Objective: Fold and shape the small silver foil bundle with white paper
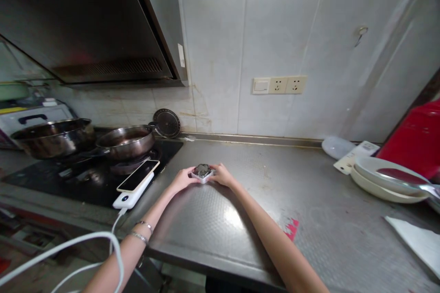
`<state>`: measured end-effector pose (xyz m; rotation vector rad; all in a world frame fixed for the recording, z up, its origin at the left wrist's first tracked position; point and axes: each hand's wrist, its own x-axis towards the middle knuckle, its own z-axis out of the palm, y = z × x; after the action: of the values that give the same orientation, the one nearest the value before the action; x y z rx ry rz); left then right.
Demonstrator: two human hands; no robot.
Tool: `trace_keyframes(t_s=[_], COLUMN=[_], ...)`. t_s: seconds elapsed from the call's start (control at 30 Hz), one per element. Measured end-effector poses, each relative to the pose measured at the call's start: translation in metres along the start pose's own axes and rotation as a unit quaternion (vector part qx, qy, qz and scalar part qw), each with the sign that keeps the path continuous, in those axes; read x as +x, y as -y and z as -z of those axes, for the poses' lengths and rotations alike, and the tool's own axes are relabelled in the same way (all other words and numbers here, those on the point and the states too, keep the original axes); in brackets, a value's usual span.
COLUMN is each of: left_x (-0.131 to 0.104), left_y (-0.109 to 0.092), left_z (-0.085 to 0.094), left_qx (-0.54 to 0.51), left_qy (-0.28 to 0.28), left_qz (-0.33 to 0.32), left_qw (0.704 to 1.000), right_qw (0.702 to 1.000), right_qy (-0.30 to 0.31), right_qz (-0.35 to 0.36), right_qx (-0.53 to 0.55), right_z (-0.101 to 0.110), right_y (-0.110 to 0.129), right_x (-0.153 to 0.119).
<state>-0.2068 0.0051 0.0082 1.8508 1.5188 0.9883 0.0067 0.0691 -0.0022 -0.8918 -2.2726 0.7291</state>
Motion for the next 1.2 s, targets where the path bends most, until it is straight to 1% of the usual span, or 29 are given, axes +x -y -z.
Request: trace_keyframes(t_s=[0.23, 0.3, 0.47, 0.57, 0.67, 0.73, 0.8, 0.9, 1.0, 1.1, 1.2], left_x=[0.004, 0.005, 0.005, 0.006, 0.012, 0.018, 0.025, 0.037, 0.046, 0.052, 0.054], left_y=[0.005, 0.004, 0.0, -0.005, -0.016, -0.028, -0.044, -0.07, -0.094, -0.111, -0.121], left_z=[0.004, 0.004, 0.004, 0.001, -0.008, -0.018, -0.031, -0.058, -0.089, -0.119, -0.146], left_qx=[-0.002, -0.003, 0.021, 0.019, 0.011, 0.014, 0.01, -0.01, -0.025, -0.027, -0.033], left_qy=[-0.019, -0.014, -0.027, -0.025, -0.026, -0.022, -0.012, 0.012, 0.033, 0.055, 0.079], left_qz=[0.03, 0.031, 0.044, 0.035, 0.03, 0.024, 0.003, -0.046, -0.064, -0.081, -0.101], left_qw=[0.999, 0.999, 0.998, 0.999, 0.999, 0.999, 1.0, 0.999, 0.997, 0.995, 0.991], right_qw=[1.0, 1.0, 0.999, 0.999, 0.999, 0.998, 0.998, 0.996, 0.992, 0.989, 0.986], right_qy=[-0.005, -0.009, -0.021, -0.029, -0.04, -0.05, -0.064, -0.091, -0.121, -0.136, -0.143], right_qz=[0.02, 0.021, 0.023, 0.024, 0.02, 0.018, 0.018, 0.006, -0.019, -0.051, -0.081], right_qx=[0.007, 0.006, -0.004, -0.007, -0.011, -0.014, -0.016, -0.018, -0.022, -0.027, -0.03], right_z=[0.001, 0.0, 0.001, 0.008, 0.025, 0.042, 0.062, 0.093, 0.119, 0.138, 0.15], right_y=[-0.006, -0.007, -0.007, -0.007, -0.006, -0.007, -0.009, -0.017, -0.029, -0.039, -0.045], right_x=[0.005, 0.005, 0.002, -0.003, -0.014, -0.025, -0.039, -0.065, -0.095, -0.125, -0.153])
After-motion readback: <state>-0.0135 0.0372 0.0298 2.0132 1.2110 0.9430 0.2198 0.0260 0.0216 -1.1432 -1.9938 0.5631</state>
